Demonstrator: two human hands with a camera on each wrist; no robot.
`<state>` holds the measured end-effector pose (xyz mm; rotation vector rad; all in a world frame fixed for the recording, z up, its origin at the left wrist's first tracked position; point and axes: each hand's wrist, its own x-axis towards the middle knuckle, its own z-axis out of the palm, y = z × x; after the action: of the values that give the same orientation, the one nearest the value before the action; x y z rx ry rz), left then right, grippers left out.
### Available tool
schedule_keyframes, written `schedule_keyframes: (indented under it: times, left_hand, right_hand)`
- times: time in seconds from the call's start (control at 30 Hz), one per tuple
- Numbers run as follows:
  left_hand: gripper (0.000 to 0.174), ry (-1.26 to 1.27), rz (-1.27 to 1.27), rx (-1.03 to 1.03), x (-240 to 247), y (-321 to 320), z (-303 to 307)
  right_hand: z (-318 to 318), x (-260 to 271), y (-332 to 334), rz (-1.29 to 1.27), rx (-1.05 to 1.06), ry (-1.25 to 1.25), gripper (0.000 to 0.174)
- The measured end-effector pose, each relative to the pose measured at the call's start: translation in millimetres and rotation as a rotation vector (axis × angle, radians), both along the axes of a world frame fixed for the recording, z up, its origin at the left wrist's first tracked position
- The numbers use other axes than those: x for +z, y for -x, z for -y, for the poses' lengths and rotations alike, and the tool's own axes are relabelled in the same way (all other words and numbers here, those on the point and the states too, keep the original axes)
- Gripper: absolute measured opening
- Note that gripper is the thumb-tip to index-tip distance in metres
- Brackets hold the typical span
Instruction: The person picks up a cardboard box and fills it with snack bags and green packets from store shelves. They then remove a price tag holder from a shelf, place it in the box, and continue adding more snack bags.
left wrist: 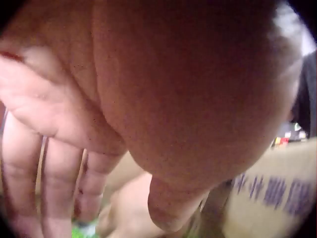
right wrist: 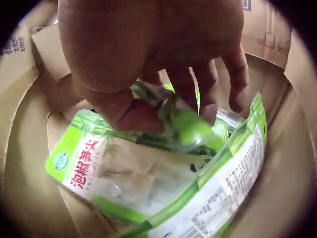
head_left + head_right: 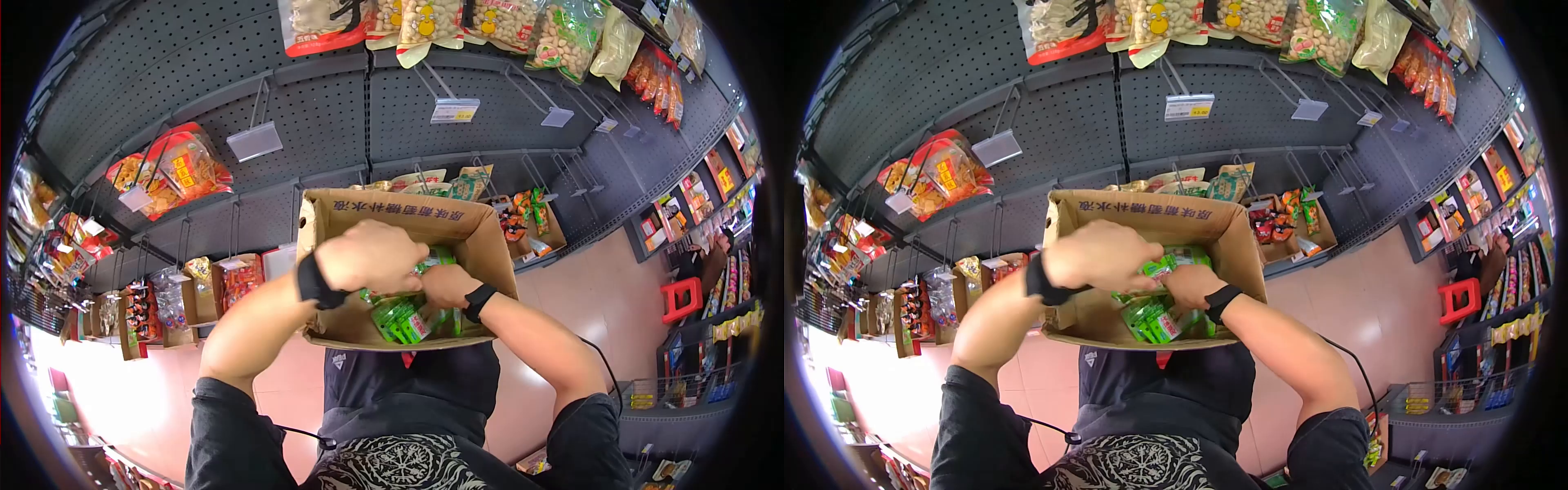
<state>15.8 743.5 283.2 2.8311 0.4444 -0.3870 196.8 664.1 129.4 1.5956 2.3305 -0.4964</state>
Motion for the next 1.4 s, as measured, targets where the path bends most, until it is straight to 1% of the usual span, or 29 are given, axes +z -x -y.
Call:
schedule_keyframes:
  times: [0.03, 0.07, 0.1, 0.17, 0.2, 0.23, 0.3, 0.33, 0.37, 0.4, 0.43, 0.5, 0.57, 0.6, 0.63, 0.67, 0.7, 0.73, 0.8, 0.83, 0.87, 0.93, 1.0, 1.03, 1.1, 1.17, 1.2, 1.33, 1.4]
  left_hand:
    - [0.041, 0.042, 0.129, -0.016, 12, 14, -4]
    - [0.042, 0.062, 0.181, 0.027, 19, 27, -11]
    - [0.042, 0.083, 0.236, 0.071, 24, 38, -19]
    - [0.042, 0.098, 0.246, 0.222, 34, 52, -39]
    - [0.043, 0.021, 0.215, 0.302, 37, 50, -47]
    - [0.048, -0.020, 0.227, 0.367, 38, 42, -50]
    - [0.050, -0.046, 0.213, 0.390, 30, 19, -53]
    - [0.047, 0.120, 0.244, 0.370, 23, 10, -58]
    - [0.044, 0.288, 0.273, 0.341, 16, 0, -63]
    - [0.034, 0.465, 0.372, 0.380, 7, -8, -66]
    - [0.028, 0.523, 0.491, 0.404, -5, -15, -68]
    - [0.027, 0.588, 0.590, 0.466, -17, -26, -62]
    - [0.027, 0.484, 0.621, 0.481, -33, -36, -60]
    - [0.025, 0.387, 0.647, 0.470, -42, -41, -60]
    - [0.027, 0.406, 0.665, 0.503, -42, -42, -54]
    - [0.031, 0.332, 0.670, 0.487, -44, -44, -51]
    - [0.034, 0.260, 0.673, 0.471, -48, -44, -48]
    - [0.034, 0.267, 0.680, 0.479, -49, -41, -45]
    - [0.041, 0.138, 0.329, 0.278, -51, -33, -35]
    - [0.044, 0.100, 0.164, 0.236, -55, -35, -26]
    - [0.045, 0.135, 0.090, 0.174, -50, -32, -13]
    - [0.046, 0.089, 0.098, 0.039, -86, -34, 6]
    - [0.048, 0.247, -0.029, -0.051, -107, -36, 19]
    - [0.048, 0.265, -0.157, -0.097, -113, -38, 25]
    - [0.048, 0.289, -0.162, -0.256, -165, -39, 34]
    - [0.048, 0.240, -0.245, -0.328, -162, -31, 30]
    - [0.047, 0.278, -0.331, -0.258, -159, -34, 30]
    - [0.048, 0.293, -0.291, -0.282, -159, -37, 27]
    - [0.050, 0.313, -0.359, -0.251, -153, -39, 24]
  right_hand:
    - [-3, 1, -4, -0.059, -0.083, 0.016, 0.029]
    - [-5, 10, -8, -0.174, -0.135, -0.011, 0.023]
    - [-8, 18, -14, -0.172, -0.132, -0.022, 0.023]
    - [-12, 36, -25, -0.570, -0.218, -0.111, 0.024]
    - [-14, 48, -26, -0.715, -0.392, 0.013, 0.027]
    - [-17, 49, -29, -0.705, -0.376, 0.001, 0.027]
    - [-20, 45, -37, -1.306, -0.584, 0.141, 0.028]
    - [-20, 52, -37, -1.361, -0.632, 0.137, 0.029]
    - [-19, 56, -39, -1.369, -0.674, 0.107, 0.032]
    - [-18, 55, -42, -1.377, -0.666, 0.083, 0.032]
    - [-18, 51, -46, -1.385, -0.657, 0.060, 0.032]
    - [-15, 47, -46, -1.503, -0.684, 0.020, 0.030]
    - [-18, 54, -44, -1.447, -0.655, -0.223, 0.028]
    - [-22, 56, -45, -1.434, -0.647, -0.213, 0.028]
    - [-27, 58, -46, -1.500, -0.686, -0.271, 0.027]
    - [-33, 60, -47, -1.568, -0.726, -0.332, 0.027]
    - [-40, 61, -52, -1.593, -0.717, -0.372, 0.025]
    - [-45, 69, -53, -1.598, -0.760, -0.405, 0.024]
    - [-59, 84, -59, -1.569, -0.878, -0.513, 0.023]
    - [-64, 92, -64, -1.589, -0.860, -0.516, 0.022]
    - [-73, 95, -70, -1.640, -0.849, -0.487, 0.021]
    - [-86, 102, -73, -1.676, -0.812, -0.477, 0.019]
    - [-92, 109, -65, -1.684, -0.795, -0.499, 0.019]
    - [-94, 111, -62, -1.709, -0.781, -0.528, 0.020]
    - [-97, 113, -60, -1.721, -0.772, -0.520, 0.020]
    - [-102, 114, -59, -1.714, -0.757, -0.604, 0.021]
    - [-105, 116, -59, -1.691, -0.763, -0.619, 0.021]
    - [-113, 114, -64, -1.578, -0.798, -0.688, 0.021]
    - [-113, 116, -64, -1.559, -0.765, -0.707, 0.021]
